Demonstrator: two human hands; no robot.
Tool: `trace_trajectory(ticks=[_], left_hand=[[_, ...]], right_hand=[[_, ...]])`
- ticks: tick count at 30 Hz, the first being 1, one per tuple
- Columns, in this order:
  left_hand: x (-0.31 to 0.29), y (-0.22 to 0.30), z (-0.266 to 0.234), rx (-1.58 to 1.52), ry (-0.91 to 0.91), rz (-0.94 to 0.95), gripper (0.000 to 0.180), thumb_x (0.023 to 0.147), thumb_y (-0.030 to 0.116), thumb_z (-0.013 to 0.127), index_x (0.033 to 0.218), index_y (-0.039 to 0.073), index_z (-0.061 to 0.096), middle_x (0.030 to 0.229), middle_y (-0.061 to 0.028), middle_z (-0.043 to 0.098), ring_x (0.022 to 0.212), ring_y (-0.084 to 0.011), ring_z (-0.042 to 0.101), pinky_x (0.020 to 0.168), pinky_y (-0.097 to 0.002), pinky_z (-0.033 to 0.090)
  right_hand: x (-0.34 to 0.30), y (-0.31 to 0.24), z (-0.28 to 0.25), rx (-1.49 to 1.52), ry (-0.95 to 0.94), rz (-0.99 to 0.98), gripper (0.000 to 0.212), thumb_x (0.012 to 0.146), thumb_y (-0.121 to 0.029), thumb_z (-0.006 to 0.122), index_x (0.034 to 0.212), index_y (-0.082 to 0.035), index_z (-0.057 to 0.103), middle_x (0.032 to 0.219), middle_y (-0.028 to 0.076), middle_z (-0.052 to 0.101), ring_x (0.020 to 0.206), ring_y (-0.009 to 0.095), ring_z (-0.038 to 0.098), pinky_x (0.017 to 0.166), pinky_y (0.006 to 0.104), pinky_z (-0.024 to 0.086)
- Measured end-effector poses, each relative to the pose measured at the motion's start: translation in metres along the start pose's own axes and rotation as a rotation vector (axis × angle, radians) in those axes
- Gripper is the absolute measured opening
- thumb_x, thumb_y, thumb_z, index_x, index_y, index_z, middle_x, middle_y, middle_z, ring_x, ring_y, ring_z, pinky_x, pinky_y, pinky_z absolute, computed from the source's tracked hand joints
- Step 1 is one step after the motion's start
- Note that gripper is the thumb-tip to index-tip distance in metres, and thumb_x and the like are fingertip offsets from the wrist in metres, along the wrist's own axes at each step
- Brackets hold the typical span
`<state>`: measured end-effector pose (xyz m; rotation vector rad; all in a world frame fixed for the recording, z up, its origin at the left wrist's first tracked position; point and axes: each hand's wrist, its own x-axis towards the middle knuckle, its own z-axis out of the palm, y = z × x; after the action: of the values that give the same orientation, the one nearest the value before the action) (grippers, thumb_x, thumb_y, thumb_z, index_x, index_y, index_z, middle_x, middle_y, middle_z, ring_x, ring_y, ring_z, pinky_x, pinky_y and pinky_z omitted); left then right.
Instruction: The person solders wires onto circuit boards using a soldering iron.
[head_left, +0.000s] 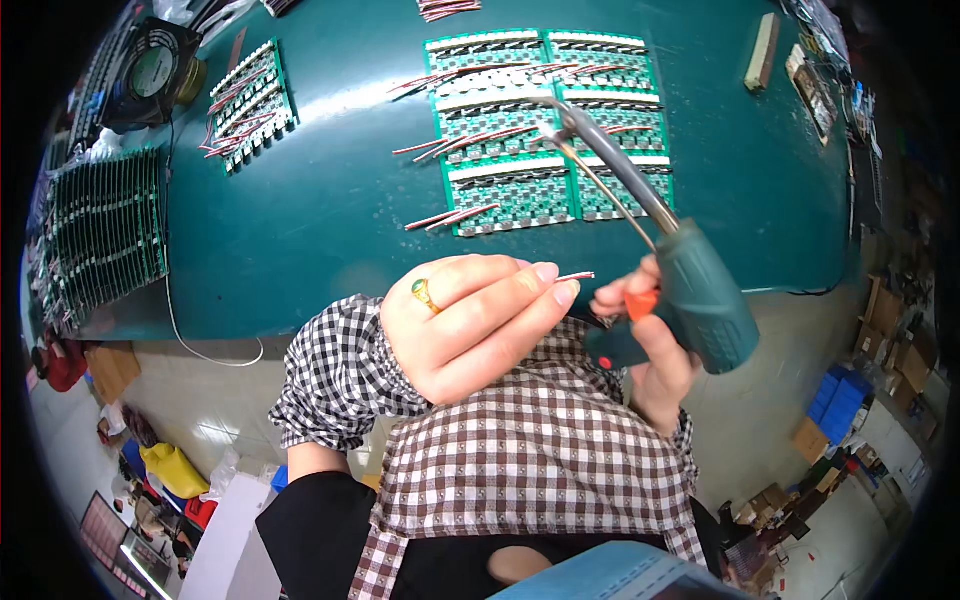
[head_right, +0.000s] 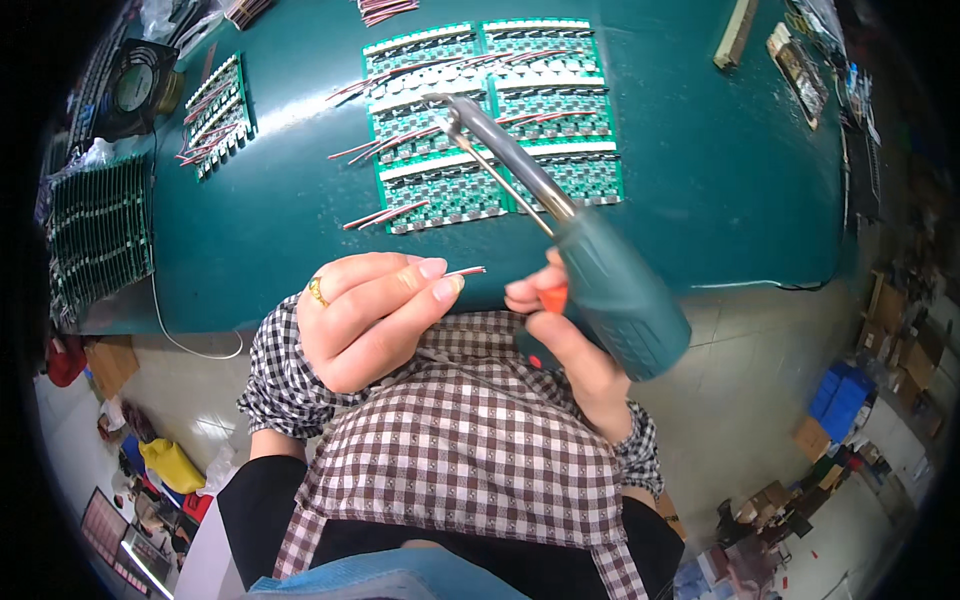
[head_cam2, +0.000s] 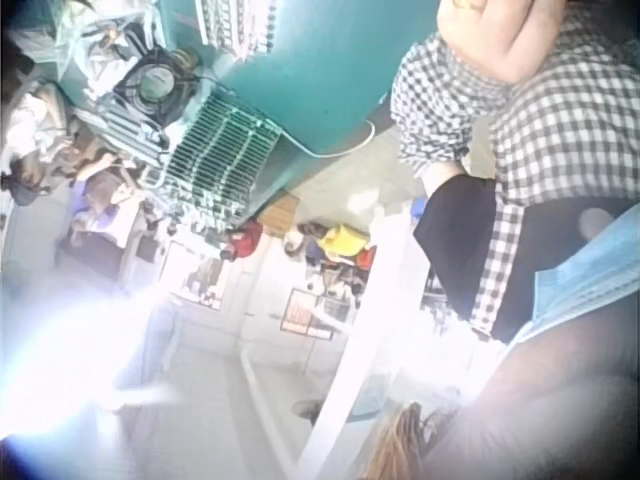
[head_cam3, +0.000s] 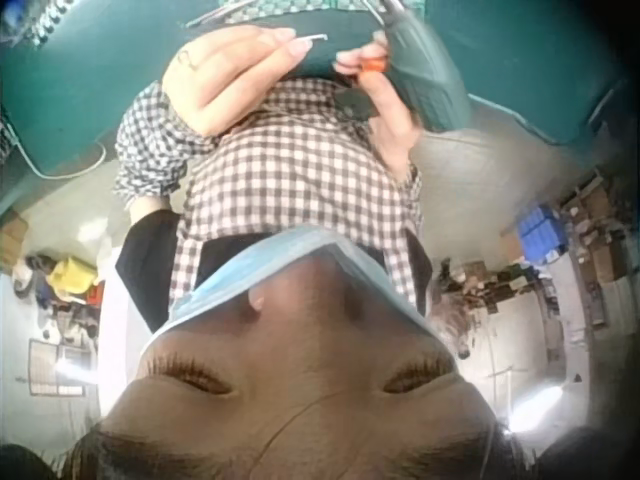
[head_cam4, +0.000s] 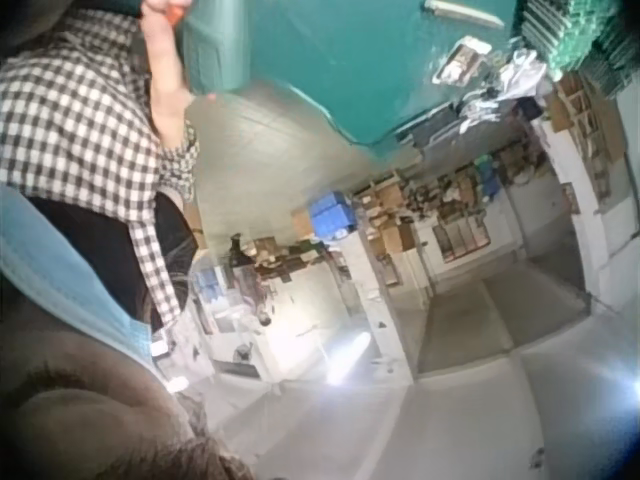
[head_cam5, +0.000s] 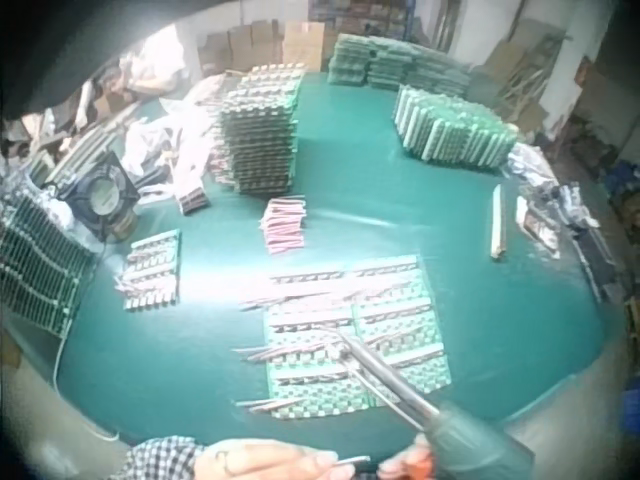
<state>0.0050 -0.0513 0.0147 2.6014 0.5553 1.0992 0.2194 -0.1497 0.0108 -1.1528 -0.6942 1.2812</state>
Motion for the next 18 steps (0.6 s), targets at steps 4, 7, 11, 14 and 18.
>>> trace_trajectory(ticks=[4,7,11,14,18], left_hand=[[0.005,0.005,0.011,0.027,-0.019,0.065,0.038,0.075,-0.002,0.077,0.112,-0.003,0.075,0.112,-0.0122,0.071,0.095,-0.0234,0.069,0.081,-0.0325,0.062],[0.002,-0.003,0.015,0.04,-0.031,0.103,0.038,0.075,-0.001,0.075,0.113,-0.005,0.075,0.112,-0.0136,0.072,0.095,-0.024,0.07,0.081,-0.0324,0.063],[-0.001,-0.003,0.021,0.041,0.05,0.112,0.045,0.065,0.004,0.07,0.107,-0.011,0.072,0.101,-0.0164,0.072,0.089,-0.0257,0.07,0.079,-0.034,0.063],[-0.009,-0.001,0.03,-0.1,0.094,-0.061,0.037,0.07,-0.003,0.075,0.107,-0.004,0.075,0.1,-0.0129,0.073,0.085,-0.0255,0.073,0.076,-0.0343,0.062],[-0.013,0.004,0.047,-0.365,0.148,-0.385,0.021,0.082,0.001,0.079,0.103,0.002,0.075,0.097,-0.0099,0.072,0.081,-0.0264,0.072,0.071,-0.0338,0.057]], right_hand=[[0.013,0.008,0.006,0.101,-0.034,-0.093,0.051,0.089,0.014,0.07,0.136,0.005,0.053,0.112,0.012,0.067,0.103,0.023,0.071,0.092,0.0364,0.06],[0.02,0.014,0.022,-0.053,0.093,-0.058,0.051,0.084,0.008,0.071,0.132,0.002,0.056,0.108,0.01,0.062,0.095,0.022,0.067,0.086,0.0345,0.056],[0.022,0.027,0.023,-0.07,0.066,-0.162,0.043,0.092,0.011,0.069,0.132,0.004,0.055,0.104,0.008,0.068,0.095,0.015,0.068,0.084,0.0277,0.056],[0.022,0.033,0.025,-0.142,0.093,-0.126,0.04,0.098,0.003,0.066,0.135,0.004,0.052,0.101,0.006,0.068,0.091,0.012,0.065,0.081,0.0255,0.052],[0.028,0.048,0.018,-0.321,0.21,-0.247,0.032,0.096,0.003,0.068,0.127,0.002,0.06,0.099,0.003,0.066,0.087,0.01,0.062,0.078,0.0256,0.051]])
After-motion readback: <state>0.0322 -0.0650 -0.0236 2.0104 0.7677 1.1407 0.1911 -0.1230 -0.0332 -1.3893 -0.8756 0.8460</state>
